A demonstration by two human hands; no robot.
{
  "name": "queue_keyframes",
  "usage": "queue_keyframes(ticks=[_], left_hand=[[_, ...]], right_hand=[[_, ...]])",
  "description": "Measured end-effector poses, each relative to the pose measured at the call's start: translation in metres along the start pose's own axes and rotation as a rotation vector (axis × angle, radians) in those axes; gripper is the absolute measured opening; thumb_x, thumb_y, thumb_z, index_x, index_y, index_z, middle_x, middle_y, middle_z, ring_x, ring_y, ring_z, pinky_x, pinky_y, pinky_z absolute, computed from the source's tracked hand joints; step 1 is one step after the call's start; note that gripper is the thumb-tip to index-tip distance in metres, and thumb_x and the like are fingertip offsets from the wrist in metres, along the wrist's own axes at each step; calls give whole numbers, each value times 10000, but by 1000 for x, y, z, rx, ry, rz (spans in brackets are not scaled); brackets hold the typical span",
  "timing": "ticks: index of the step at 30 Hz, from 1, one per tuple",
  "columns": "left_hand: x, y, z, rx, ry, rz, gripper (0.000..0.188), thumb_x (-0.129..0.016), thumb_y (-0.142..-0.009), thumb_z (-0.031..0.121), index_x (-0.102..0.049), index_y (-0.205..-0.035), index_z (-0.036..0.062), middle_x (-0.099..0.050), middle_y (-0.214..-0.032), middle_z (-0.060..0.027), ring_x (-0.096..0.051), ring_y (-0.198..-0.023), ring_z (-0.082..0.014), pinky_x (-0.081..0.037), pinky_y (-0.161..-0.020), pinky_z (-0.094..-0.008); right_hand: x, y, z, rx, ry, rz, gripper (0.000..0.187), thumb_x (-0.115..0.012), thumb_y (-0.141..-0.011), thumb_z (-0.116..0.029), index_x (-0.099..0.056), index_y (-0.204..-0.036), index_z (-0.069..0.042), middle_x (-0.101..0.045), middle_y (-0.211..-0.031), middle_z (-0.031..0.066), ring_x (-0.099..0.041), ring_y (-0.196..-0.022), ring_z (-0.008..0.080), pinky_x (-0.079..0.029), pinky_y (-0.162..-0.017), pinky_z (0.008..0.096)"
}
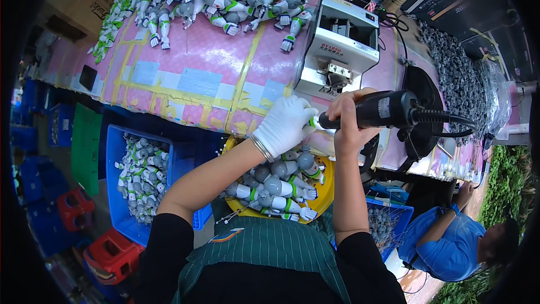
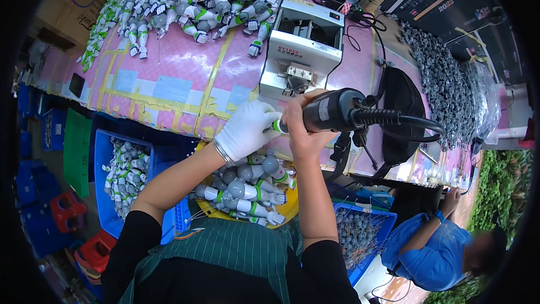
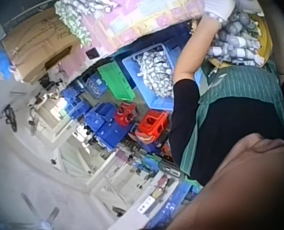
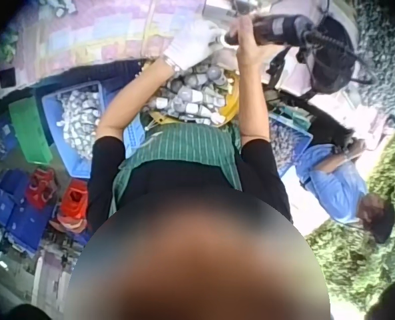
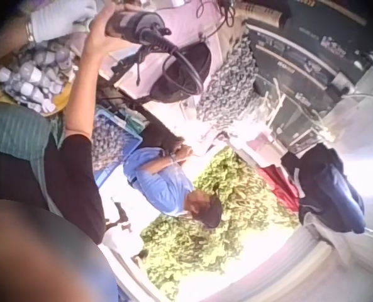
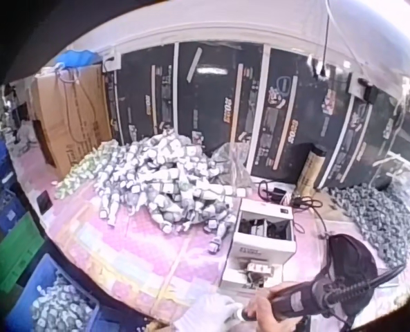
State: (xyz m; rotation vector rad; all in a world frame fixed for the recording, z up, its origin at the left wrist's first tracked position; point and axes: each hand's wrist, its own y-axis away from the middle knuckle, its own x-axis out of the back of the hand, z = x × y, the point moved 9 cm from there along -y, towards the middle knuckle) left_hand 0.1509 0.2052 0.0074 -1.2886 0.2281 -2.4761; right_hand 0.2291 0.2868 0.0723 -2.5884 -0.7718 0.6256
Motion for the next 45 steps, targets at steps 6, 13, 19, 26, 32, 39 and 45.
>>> queue_keyframes(ticks=[6, 13, 19, 26, 32, 39, 45], left_hand=[[0, 0, 0, 0, -1, 8, 259, -744, -712, 158, -630, -931, 79, -606, -916, -88, -576, -914, -317, -451, -808, -436], [-1, -2, 0, -23, -20, 10, 270, -753, -696, 164, -629, -916, 68, -602, -916, -92, -575, -914, -312, -465, -817, -426], [-3, -3, -4, -24, -36, -3, 255, -750, -714, 206, -682, -930, 87, -617, -904, -94, -597, -922, -290, -484, -811, -414], [-16, 13, 52, -35, -83, -395, 253, -694, -737, 286, -682, -879, 78, -634, -858, -112, -614, -885, -314, -472, -759, -451], [-25, 83, 83, -256, -297, -623, 183, -624, -777, 247, -712, -866, 113, -663, -826, -54, -624, -863, -255, -440, -736, -396], [47, 61, 59, -213, 235, -307, 471, -698, -789, 304, -604, -1168, 41, -631, -1030, -162, -591, -1030, -365, -463, -911, -446], [227, 40, -163, 335, -230, 626, 203, -649, -798, 177, -667, -938, 31, -634, -896, -167, -613, -896, -342, -491, -810, -424]], right_hand=[[1, 2, -3, -2, 43, 111, 91, -557, -900, 25, -472, -928, 12, -497, -601, 67, -494, -489, 144, -447, -505, 292], [10, 2, 3, 55, 298, 208, 115, -598, -880, 62, -497, -903, 14, -535, -598, 53, -523, -495, 107, -446, -528, 252], [6, -7, -1, -29, 192, 139, 160, -611, -884, 14, -501, -1001, 17, -538, -591, 48, -516, -480, 114, -439, -526, 256], [18, -24, -39, -29, 63, 169, 192, -602, -895, -19, -493, -1041, 43, -507, -574, 66, -501, -459, 147, -442, -498, 286], [20, -30, -41, -19, 90, 161, 200, -590, -901, -13, -493, -1060, 60, -501, -595, 61, -505, -479, 141, -440, -495, 277], [19, -36, -36, 5, 72, 122, 204, -575, -904, -6, -495, -1084, 46, -482, -612, 55, -494, -491, 143, -449, -487, 283], [27, -50, -59, 72, 47, 118, 224, -585, -899, -27, -494, -1090, 48, -487, -615, 63, -496, -487, 153, -452, -495, 294]])
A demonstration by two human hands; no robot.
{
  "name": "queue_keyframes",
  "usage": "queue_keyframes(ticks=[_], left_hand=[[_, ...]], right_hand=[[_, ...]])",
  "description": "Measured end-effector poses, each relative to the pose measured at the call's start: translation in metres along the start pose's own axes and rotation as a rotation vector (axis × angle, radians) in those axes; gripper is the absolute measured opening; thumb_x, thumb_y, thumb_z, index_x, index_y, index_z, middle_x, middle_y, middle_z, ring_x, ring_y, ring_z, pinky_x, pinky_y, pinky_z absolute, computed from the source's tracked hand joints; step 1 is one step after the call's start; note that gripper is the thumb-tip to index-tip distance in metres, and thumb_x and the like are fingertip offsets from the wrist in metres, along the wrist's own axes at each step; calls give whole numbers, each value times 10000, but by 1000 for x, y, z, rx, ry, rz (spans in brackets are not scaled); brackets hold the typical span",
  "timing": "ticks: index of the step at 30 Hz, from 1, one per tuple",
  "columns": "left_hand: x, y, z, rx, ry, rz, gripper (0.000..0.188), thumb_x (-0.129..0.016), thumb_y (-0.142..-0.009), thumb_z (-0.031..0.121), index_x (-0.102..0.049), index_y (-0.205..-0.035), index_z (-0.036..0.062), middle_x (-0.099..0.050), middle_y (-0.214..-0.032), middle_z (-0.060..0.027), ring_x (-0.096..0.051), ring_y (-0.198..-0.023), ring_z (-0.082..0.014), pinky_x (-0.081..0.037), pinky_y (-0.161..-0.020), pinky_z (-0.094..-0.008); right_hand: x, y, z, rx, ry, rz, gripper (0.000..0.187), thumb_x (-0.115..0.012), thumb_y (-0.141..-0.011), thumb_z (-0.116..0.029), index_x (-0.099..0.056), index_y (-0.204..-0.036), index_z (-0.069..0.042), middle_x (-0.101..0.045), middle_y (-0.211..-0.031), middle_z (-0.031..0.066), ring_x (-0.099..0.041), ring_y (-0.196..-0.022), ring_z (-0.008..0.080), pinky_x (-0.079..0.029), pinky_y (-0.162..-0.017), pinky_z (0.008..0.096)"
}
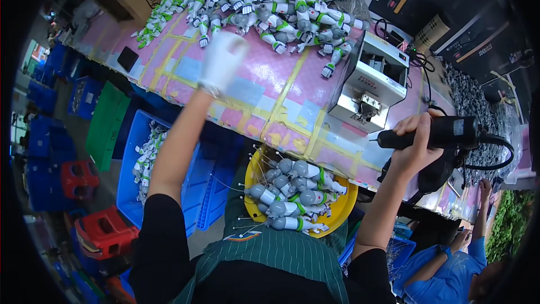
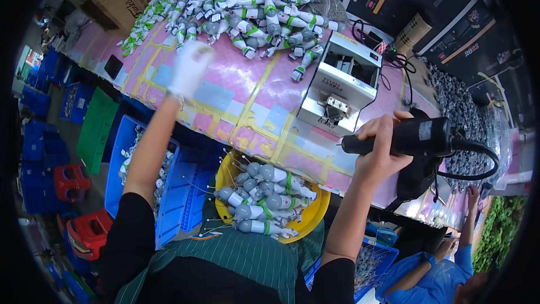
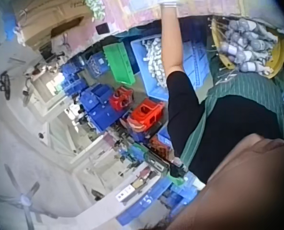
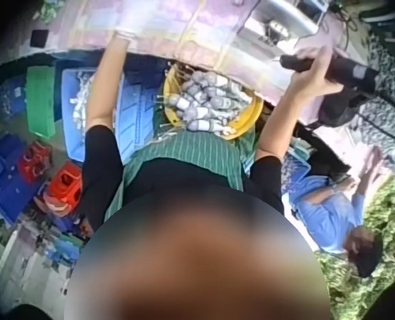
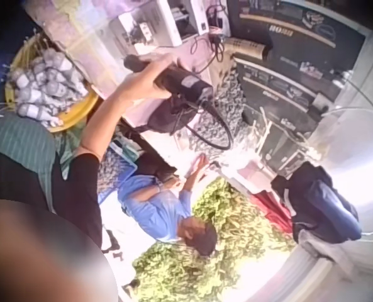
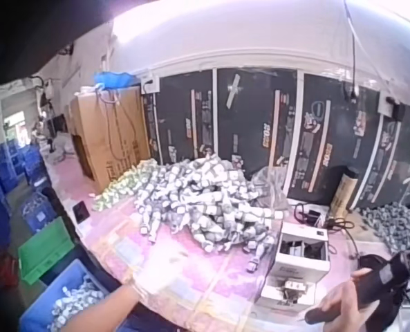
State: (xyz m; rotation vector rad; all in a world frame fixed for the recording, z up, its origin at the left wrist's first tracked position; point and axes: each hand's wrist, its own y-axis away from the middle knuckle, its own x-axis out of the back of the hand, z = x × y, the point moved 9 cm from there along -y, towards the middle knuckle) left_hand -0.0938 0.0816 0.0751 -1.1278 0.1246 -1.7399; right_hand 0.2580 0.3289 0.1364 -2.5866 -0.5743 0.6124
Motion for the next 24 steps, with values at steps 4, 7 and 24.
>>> queue_keyframes(ticks=[4, 7, 24], left_hand=[[19, -42, -125, 131, -408, 104, 349, -701, -743, 225, -666, -1046, 57, -626, -995, -198, -599, -1001, -367, -477, -851, -470], [-1, -44, -166, 199, -480, -4, 387, -677, -700, 157, -626, -1068, 49, -590, -1086, -222, -577, -1029, -400, -479, -862, -484], [-31, 61, 11, -186, -397, -520, 534, -667, -691, 60, -620, -1219, 127, -605, -1197, -125, -555, -1138, -308, -398, -1007, -461]], right_hand=[[-4, 0, 0, 4, -26, -4, 230, -575, -907, -33, -487, -1107, 39, -481, -618, 59, -493, -492, 152, -454, -498, 291], [-7, 2, 6, -3, -28, -18, 233, -569, -913, -37, -482, -1117, 34, -477, -620, 55, -490, -497, 149, -455, -498, 290], [-41, -24, 9, 88, 35, -101, 235, -595, -914, -10, -492, -1118, 47, -562, -655, 107, -561, -535, 161, -477, -551, 292]])
